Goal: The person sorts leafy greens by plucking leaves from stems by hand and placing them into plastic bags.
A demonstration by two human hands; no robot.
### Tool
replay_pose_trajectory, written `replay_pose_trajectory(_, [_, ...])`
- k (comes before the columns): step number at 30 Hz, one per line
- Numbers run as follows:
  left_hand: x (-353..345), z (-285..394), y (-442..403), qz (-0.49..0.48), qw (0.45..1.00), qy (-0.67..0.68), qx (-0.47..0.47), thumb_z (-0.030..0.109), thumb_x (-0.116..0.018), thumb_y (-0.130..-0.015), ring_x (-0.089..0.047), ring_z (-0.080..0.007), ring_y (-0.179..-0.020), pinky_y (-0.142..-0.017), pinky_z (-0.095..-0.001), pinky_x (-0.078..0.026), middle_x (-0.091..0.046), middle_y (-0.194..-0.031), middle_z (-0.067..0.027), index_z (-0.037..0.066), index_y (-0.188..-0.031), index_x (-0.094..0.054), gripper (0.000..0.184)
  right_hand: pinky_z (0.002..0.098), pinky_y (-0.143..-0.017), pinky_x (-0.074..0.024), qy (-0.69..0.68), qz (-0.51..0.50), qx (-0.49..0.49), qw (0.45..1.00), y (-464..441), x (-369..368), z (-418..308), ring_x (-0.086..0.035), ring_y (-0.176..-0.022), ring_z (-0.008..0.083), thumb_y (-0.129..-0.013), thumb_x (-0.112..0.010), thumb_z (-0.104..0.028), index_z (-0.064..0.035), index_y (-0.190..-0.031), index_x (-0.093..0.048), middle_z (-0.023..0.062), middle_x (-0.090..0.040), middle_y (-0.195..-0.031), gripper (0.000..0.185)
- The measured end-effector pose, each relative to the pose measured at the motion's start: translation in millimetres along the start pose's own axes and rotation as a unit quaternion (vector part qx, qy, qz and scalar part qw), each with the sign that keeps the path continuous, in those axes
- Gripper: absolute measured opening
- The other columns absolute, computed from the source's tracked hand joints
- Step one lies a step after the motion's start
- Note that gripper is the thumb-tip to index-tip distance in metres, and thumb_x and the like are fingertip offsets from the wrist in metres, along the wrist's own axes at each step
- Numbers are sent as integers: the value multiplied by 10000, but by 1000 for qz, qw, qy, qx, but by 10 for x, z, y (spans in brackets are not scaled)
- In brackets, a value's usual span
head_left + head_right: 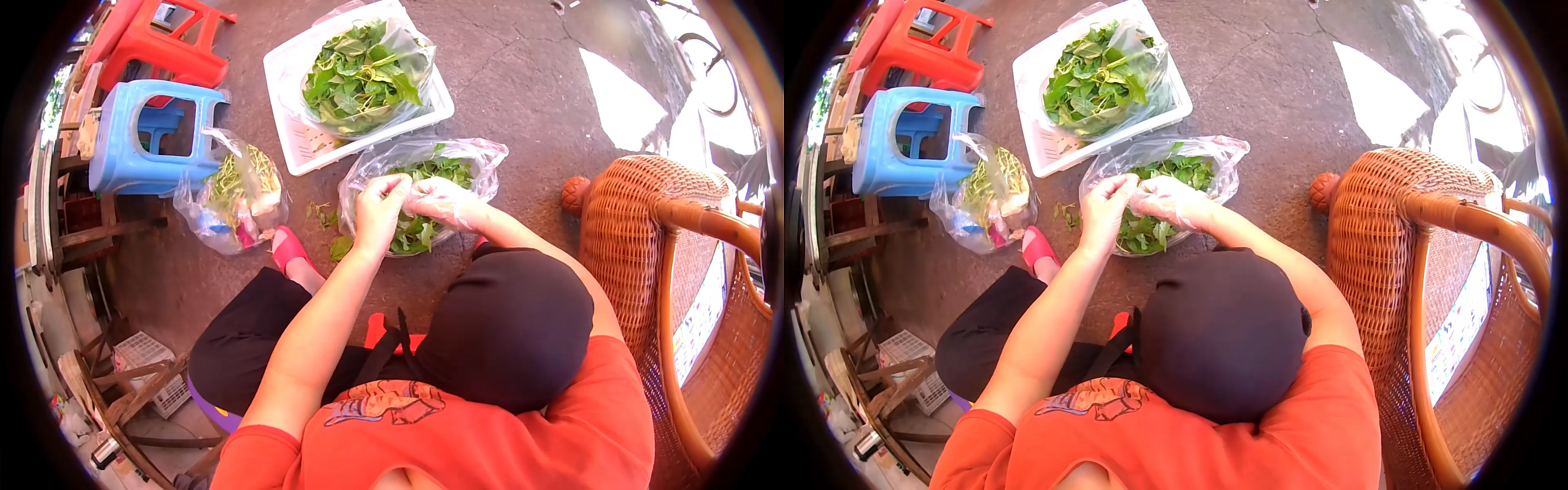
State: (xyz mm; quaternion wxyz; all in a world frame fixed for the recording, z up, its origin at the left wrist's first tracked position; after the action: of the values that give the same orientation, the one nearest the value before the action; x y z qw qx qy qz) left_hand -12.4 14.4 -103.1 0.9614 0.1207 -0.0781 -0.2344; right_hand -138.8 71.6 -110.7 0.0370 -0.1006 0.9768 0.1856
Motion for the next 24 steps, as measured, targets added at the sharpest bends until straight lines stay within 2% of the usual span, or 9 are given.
replay_pose_trajectory(7, [-4, -28, 130, 107, 965, 202, 128, 156, -619, -840, -539, -82, -798, -695, -195, -388, -642, -931, -44, 27, -939, -657, 167, 294, -652, -416, -111, 105, 26, 988, 14, 73, -75, -497, -691, 131, -787, -566, -175, -58, -704, -522, 31, -522, -693, 150])
replay_pose_trajectory(8, [38, -63, 99, 138, 961, 201, 133, 149, -585, -862, -556, -115, -851, -745, -241, -425, -635, -949, -64, 31, -932, -641, 149, 309, -659, -437, 153, 107, 240, 953, -17, 162, -32, -527, -720, 150, -791, -569, -194, -48, -745, -535, 58, -549, -772, 157])
replay_pose_trajectory(9, [71, -91, 51, 132, 955, 234, 128, 146, -573, -868, -565, -133, -869, -766, -257, -437, -631, -960, -73, 27, -949, -628, 154, 324, -665, -458, 383, 216, 424, 791, 33, 239, 54, -558, -750, 169, -795, -571, -213, -38, -786, -548, 84, -576, -851, 177])
replay_pose_trajectory(10, [125, -115, -5, 126, 947, 267, 123, 143, -561, -874, -573, -151, -887, -787, -274, -449, -626, -971, -81, 24, -966, -614, 160, 311, -622, -458, 138, 229, 246, 931, -28, 407, 178, -555, -748, 162, -796, -563, -199, -42, -804, -546, 81, -574, -861, 158])
replay_pose_trajectory(11, [180, -125, -62, 120, 939, 300, 117, 139, -549, -880, -582, -168, -905, -808, -290, -461, -622, -982, -90, 20, -983, -601, 166, 297, -579, -458, -121, 216, 42, 968, -48, 468, 336, -553, -747, 155, -798, -555, -185, -46, -823, -543, 78, -572, -871, 141])
replay_pose_trajectory(15, [257, -104, -140, 81, 916, 365, 144, 87, -505, -887, -603, -263, -943, -841, -371, -490, -611, -999, -142, 7, -1025, -536, 162, 267, -565, -423, -303, 363, 18, 881, 76, 730, 196, -517, -644, 131, -872, -523, -212, -107, -900, -556, 27, -562, -765, 113])
replay_pose_trajectory(17, [232, -190, -111, 80, 915, 361, 164, 60, -503, -863, -608, -252, -893, -805, -360, -497, -614, -958, -129, 25, -991, -536, 137, 308, -688, -467, -243, 290, -32, 925, -3, 759, 328, -558, -767, 155, -855, -538, -223, -59, -942, -563, 65, -559, -757, 187])
replay_pose_trajectory(19, [207, -319, -72, 69, 911, 361, 185, 40, -500, -834, -606, -233, -828, -760, -344, -501, -611, -906, -111, 45, -946, -532, 117, 346, -777, -465, 41, 198, -136, 970, -114, 702, 480, -570, -900, 186, -861, -543, -317, -47, -1040, -564, 117, -592, -960, 324])
replay_pose_trajectory(24, [181, -434, -7, 81, 914, 337, 209, 53, -516, -772, -500, -141, -589, -556, -274, -431, -514, -685, -17, 99, -830, -509, 74, 375, -835, -446, 357, 136, -245, 891, -279, 273, 501, -585, -997, 266, -799, -576, -506, -6, -1052, -584, 188, -625, -985, 561])
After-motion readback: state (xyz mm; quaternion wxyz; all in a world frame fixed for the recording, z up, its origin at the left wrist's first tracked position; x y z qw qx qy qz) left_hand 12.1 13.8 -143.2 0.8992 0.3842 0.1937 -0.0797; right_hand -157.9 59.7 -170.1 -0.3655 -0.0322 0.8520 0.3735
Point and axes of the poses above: each hand's wrist, its own y-axis away from the middle knuckle, its own x-axis out of the back of the hand, z = x × y, the point moved 4 cm from there along -y, towards the middle knuckle
